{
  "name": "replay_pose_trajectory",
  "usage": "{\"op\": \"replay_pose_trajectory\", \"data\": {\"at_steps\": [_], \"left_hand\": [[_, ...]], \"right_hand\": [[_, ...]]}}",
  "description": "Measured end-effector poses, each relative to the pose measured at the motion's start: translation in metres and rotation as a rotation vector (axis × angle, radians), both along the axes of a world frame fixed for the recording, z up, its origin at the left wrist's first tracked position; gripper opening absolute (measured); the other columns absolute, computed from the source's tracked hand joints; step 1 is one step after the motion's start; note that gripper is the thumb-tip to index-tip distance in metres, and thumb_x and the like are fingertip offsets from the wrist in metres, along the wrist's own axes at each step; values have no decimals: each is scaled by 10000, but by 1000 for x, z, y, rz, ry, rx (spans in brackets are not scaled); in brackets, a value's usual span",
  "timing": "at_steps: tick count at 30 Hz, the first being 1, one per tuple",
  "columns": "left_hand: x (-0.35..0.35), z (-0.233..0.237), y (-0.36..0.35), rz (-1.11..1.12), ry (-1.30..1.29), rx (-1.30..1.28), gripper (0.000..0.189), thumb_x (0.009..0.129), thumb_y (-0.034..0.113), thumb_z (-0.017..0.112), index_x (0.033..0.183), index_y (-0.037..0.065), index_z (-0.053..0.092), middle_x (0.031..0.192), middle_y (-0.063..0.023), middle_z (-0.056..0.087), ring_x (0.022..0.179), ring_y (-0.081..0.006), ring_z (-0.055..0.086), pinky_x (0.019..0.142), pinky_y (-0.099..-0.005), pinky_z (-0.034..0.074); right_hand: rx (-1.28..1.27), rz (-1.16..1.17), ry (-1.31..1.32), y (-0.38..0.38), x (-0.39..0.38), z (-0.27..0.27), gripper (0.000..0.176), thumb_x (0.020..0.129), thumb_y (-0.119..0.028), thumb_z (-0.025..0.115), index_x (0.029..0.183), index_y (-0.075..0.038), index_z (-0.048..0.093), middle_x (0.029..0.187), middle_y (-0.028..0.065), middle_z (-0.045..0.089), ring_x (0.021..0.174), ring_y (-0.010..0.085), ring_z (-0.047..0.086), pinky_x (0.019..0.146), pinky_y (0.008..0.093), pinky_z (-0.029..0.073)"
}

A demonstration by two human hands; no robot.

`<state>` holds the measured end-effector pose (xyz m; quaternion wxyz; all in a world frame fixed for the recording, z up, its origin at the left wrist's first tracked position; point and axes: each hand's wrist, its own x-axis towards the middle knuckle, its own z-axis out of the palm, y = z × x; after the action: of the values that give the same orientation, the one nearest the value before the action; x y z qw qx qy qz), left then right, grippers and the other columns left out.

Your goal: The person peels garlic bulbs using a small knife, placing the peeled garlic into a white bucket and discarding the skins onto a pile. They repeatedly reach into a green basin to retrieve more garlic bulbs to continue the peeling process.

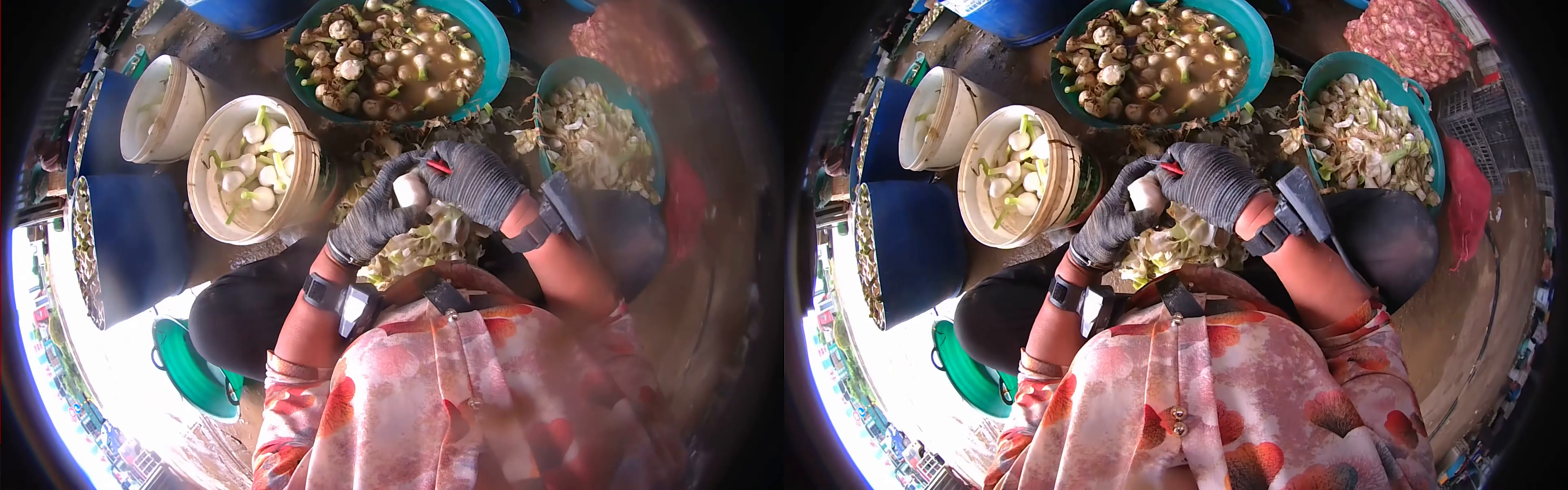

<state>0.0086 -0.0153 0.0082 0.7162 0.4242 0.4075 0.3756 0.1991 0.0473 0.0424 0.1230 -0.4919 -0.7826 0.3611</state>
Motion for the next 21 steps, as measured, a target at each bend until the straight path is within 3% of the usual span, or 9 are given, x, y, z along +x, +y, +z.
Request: {"op": "replay_pose_trajectory", "data": {"at_steps": [2, 6, 8, 10, 11, 12, 14, 18, 21], "left_hand": [[0, -1, 1, -15, 130, 153, 756, 840, 266, 733, 1445, 68, 325, 1209, -67, 535, 1064, -145, 538, 902, -305, 495], [-1, 24, 4, -45, 119, -132, 694, 880, 234, 700, 1444, 71, 330, 1188, -52, 533, 1030, -133, 532, 896, -286, 481], [2, 20, 3, -79, 239, -53, 672, 882, 165, 676, 1444, 55, 324, 1225, -76, 521, 1087, -157, 521, 953, -299, 454], [5, 17, 0, 10, 346, 395, 656, 864, 97, 645, 1440, 49, 335, 1282, -110, 497, 1171, -191, 492, 1015, -321, 416], [3, 20, 1, -12, 349, 378, 672, 837, 53, 623, 1444, 45, 333, 1337, -139, 463, 1246, -229, 452, 1067, -344, 368], [2, 17, 2, -10, 349, 378, 672, 837, 53, 623, 1444, 45, 333, 1337, -139, 463, 1246, -229, 452, 1067, -344, 368], [-2, 9, 1, 29, 400, 422, 685, 823, 47, 621, 1446, 47, 337, 1331, -141, 464, 1241, -241, 461, 1062, -350, 369], [-3, 11, 1, 74, 389, 391, 630, 866, 114, 672, 1423, 47, 385, 1291, -131, 490, 1214, -226, 478, 1048, -344, 378], [1, 7, 2, 143, 292, 304, 591, 912, 170, 654, 1421, 31, 389, 1298, -123, 507, 1198, -207, 489, 1040, -326, 384]], "right_hand": [[-38, -20, 55, -1, 1, -5, 248, 854, -315, 660, 950, -87, 660, 865, 157, 681, 817, 369, 658, 717, 443, 520], [101, -83, -54, -9, -6, 0, 273, 847, -318, 665, 941, -62, 661, 870, 187, 674, 819, 376, 657, 715, 431, 515], [85, -85, -77, -8, -4, -7, 283, 848, -318, 664, 945, -52, 661, 869, 197, 672, 821, 379, 656, 715, 428, 515], [-118, -120, 32, 1, -3, -24, 298, 857, -315, 659, 977, -42, 658, 856, 208, 669, 801, 372, 659, 722, 415, 515], [-157, -129, 86, 5, -2, -29, 304, 862, -300, 670, 985, -23, 648, 863, 215, 666, 802, 363, 657, 735, 401, 511], [-157, -127, 86, 5, 0, -28, 304, 862, -300, 670, 985, -23, 648, 863, 215, 666, 802, 363, 657, 735, 401, 511], [-186, -81, 343, 5, 2, -27, 325, 852, -311, 704, 972, -16, 642, 858, 205, 658, 801, 352, 645, 744, 389, 506], [106, 37, 210, -4, -2, -31, 351, 866, -342, 711, 986, -20, 643, 812, 176, 642, 780, 320, 634, 736, 380, 502], [-21, -76, 259, -1, -4, -24, 308, 884, -303, 686, 984, -15, 645, 835, 182, 653, 778, 307, 635, 736, 374, 498]]}}
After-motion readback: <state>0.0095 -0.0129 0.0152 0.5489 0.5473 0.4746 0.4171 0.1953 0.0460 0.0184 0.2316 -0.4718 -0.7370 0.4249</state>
